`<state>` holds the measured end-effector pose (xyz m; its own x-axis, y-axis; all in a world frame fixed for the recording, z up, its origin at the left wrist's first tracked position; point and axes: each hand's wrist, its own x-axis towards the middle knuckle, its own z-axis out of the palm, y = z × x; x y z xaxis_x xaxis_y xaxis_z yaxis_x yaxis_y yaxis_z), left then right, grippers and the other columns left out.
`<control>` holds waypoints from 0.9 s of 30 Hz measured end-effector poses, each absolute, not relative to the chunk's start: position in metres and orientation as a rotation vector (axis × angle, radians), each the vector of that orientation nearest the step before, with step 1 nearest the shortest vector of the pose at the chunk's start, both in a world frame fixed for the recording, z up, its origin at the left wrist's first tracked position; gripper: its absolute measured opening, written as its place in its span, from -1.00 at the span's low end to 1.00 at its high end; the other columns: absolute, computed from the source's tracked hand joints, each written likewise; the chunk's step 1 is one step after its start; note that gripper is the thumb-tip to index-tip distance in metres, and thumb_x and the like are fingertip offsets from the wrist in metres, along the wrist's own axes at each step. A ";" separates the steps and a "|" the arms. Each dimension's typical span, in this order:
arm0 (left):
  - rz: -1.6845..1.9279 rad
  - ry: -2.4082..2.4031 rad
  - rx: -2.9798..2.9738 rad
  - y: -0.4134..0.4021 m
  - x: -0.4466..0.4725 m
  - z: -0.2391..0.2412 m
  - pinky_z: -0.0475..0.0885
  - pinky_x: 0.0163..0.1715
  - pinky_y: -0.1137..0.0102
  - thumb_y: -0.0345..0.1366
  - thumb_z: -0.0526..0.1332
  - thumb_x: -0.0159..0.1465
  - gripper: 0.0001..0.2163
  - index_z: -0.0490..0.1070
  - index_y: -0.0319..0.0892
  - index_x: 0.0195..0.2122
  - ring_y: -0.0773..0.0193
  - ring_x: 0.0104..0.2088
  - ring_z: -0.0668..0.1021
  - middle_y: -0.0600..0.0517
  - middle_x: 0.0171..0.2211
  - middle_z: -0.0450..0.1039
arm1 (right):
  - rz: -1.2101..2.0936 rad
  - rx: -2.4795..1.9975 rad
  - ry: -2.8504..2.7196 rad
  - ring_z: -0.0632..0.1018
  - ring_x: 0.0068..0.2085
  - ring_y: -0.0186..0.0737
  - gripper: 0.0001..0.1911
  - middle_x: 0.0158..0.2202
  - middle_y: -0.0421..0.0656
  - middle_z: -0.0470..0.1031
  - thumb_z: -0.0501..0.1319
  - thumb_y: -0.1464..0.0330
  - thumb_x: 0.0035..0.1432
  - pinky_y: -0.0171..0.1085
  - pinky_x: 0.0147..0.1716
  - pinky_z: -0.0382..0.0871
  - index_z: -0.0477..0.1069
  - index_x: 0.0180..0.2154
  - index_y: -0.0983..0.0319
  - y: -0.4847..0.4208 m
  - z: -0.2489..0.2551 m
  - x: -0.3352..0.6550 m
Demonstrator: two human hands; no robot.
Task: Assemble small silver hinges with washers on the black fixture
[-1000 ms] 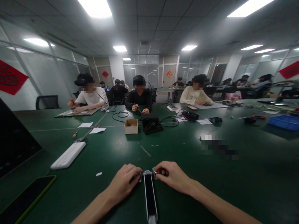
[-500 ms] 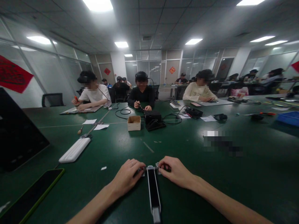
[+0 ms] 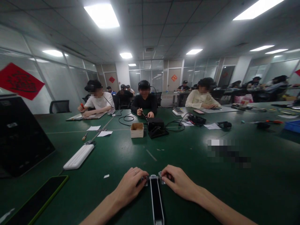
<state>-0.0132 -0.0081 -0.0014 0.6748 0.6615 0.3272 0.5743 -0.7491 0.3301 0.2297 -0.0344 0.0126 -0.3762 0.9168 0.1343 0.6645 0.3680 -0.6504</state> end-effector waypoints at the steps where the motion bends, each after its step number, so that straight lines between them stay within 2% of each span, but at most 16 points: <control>1: 0.652 1.005 2.687 -0.008 -0.014 -0.002 0.35 -0.24 0.35 -0.45 0.09 0.29 -0.83 0.39 -0.14 -0.15 0.21 -0.25 0.48 0.00 -0.23 0.50 | 0.703 -1.374 -2.153 0.46 -0.32 -0.28 -0.84 -0.30 -0.13 0.47 0.14 0.41 0.20 -0.35 -0.35 0.31 0.48 -0.24 0.28 -0.035 0.014 0.229; 18: 0.664 0.991 2.703 -0.006 -0.015 -0.010 0.31 -0.25 0.36 -0.51 0.12 0.27 -0.81 0.37 -0.12 -0.15 0.22 -0.26 0.48 0.03 -0.25 0.49 | 0.649 -1.429 -2.165 0.47 -0.32 -0.26 -0.89 -0.34 -0.14 0.48 0.23 0.42 0.07 -0.35 -0.31 0.31 0.50 -0.31 0.27 -0.035 0.015 0.227; 24: 0.656 1.007 2.694 -0.007 -0.014 -0.008 0.31 -0.25 0.36 -0.51 0.12 0.28 -0.82 0.37 -0.11 -0.16 0.21 -0.26 0.47 0.04 -0.25 0.48 | 0.604 -1.409 -2.292 0.46 -0.29 -0.24 -0.89 -0.33 -0.16 0.48 0.30 0.36 0.04 -0.33 -0.30 0.29 0.48 -0.34 0.25 -0.037 0.020 0.228; 27: 0.659 1.002 2.696 -0.007 -0.014 -0.008 0.31 -0.24 0.35 -0.51 0.13 0.28 -0.81 0.36 -0.11 -0.15 0.21 -0.25 0.47 0.04 -0.24 0.48 | 0.599 -1.375 -2.367 0.47 -0.26 -0.23 -0.95 -0.31 -0.16 0.48 0.28 0.38 0.09 -0.32 -0.26 0.28 0.49 -0.36 0.24 -0.037 0.021 0.229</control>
<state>-0.0144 -0.0070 -0.0082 0.6728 0.6572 0.3399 0.5723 -0.7534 0.3239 0.2290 -0.0370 0.0211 -0.4747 0.8767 0.0775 0.7343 0.4431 -0.5142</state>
